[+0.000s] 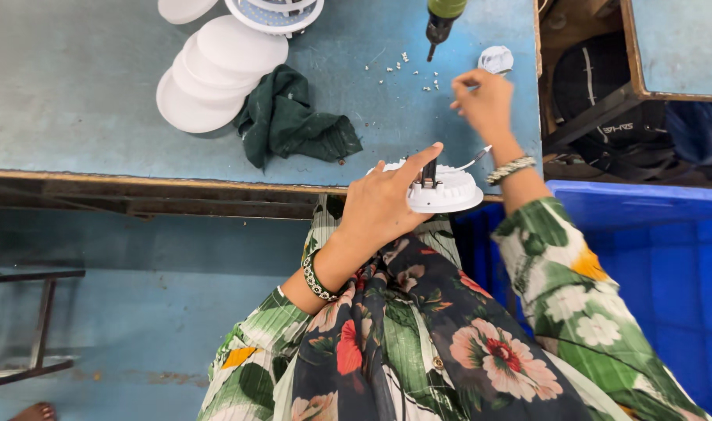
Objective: The person assembles LED light fixtures by placing a white plastic cover over a perforated base, inserting small components, and using a green glue gun to apply adhesive. The person then places the completed unit into a blue bin and repeats the process with additional units.
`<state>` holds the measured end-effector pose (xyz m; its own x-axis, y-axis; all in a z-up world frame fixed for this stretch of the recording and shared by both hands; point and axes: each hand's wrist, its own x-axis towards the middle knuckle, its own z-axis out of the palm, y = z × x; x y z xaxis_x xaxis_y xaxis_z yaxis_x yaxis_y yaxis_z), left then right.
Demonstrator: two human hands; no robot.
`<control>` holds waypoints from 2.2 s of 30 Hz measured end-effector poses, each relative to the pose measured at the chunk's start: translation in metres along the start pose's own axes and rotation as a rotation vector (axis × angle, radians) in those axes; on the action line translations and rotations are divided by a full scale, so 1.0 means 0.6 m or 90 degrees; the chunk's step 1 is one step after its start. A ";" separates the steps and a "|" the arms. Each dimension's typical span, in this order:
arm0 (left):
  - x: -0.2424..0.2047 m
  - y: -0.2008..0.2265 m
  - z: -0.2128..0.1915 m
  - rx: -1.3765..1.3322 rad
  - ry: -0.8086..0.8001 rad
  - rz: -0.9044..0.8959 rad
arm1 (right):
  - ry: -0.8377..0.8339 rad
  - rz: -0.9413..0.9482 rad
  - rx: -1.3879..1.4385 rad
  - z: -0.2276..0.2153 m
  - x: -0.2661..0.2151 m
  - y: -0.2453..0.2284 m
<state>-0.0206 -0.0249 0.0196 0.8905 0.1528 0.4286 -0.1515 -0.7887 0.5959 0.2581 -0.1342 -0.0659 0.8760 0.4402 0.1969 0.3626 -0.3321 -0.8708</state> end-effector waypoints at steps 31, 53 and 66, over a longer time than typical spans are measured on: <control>0.006 -0.005 0.000 0.023 0.024 0.032 | -0.519 -0.823 -0.401 -0.217 -0.357 -0.517; 0.008 -0.005 0.012 0.036 -0.004 0.007 | -0.293 -0.094 0.016 -0.135 -0.270 -0.267; 0.011 -0.003 0.015 0.035 -0.006 0.008 | -0.383 -0.151 -0.059 -0.125 -0.240 -0.247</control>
<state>-0.0106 -0.0281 0.0154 0.8926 0.1380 0.4292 -0.1387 -0.8218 0.5526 0.1023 -0.2108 0.0684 0.4478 0.8915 0.0688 0.5731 -0.2271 -0.7874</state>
